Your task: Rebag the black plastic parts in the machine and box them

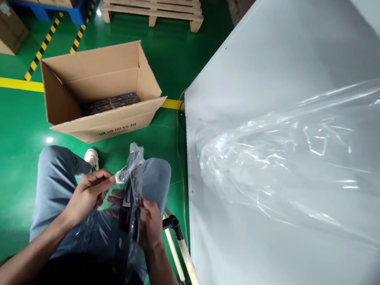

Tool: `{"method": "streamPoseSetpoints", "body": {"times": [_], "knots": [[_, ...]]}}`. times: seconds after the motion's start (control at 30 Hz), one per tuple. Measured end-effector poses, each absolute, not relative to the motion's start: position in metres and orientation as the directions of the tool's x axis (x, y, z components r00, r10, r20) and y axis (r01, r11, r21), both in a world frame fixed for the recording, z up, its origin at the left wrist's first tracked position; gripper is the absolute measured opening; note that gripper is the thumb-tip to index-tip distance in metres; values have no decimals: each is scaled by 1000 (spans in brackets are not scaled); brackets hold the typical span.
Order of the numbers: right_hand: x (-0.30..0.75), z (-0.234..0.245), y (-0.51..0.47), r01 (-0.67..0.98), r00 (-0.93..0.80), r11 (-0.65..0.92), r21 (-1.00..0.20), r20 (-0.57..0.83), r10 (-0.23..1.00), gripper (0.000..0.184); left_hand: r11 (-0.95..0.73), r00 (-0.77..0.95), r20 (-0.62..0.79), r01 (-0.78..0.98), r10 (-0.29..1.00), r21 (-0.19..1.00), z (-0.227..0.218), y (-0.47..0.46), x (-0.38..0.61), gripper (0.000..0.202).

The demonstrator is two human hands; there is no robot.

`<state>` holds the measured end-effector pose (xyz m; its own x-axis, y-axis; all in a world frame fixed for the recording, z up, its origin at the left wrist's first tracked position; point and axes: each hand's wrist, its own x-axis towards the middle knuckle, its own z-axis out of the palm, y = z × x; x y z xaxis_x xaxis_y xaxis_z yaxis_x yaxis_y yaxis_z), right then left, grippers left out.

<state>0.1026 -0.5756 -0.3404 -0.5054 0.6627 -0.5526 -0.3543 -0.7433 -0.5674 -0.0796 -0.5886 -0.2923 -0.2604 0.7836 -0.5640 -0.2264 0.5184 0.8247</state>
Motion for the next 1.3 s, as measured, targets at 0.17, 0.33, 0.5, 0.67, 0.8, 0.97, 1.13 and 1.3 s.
{"method": "streamPoseSetpoints", "body": {"times": [0.17, 0.33, 0.5, 0.67, 0.8, 0.97, 1.13, 1.3], "knots": [[91, -337, -567, -212, -482, -603, -769, -454, 749, 64, 441, -250, -395, 165, 884, 882, -294, -594, -76, 33], [80, -344, -571, 83, -275, -373, -924, -380, 883, 55, 323, -288, -203, 469, 936, 822, -300, -597, -76, 29], [73, -346, -579, 160, -236, -203, -966, -237, 943, 59, 107, -267, 74, 604, 961, 790, -302, -597, -77, 27], [70, -346, -583, 282, -195, -78, -956, -137, 971, 61, 29, -265, 219, 696, 939, 717, -303, -586, -73, 35], [69, -351, -588, 379, -208, 67, -923, -14, 978, 67, 79, -341, 317, 781, 885, 620, -306, -573, -68, 24], [73, -355, -589, 461, -207, 115, -880, 19, 978, 67, 183, -491, 206, 631, 847, 754, -307, -566, -64, 22], [74, -355, -588, 508, -235, 141, -850, 20, 972, 68, 331, -658, -229, 32, 717, 943, -311, -565, -62, 27], [70, -356, -590, 563, -249, 159, -811, 17, 968, 67, 303, -600, -62, 308, 798, 902, -313, -566, -67, 32]]}}
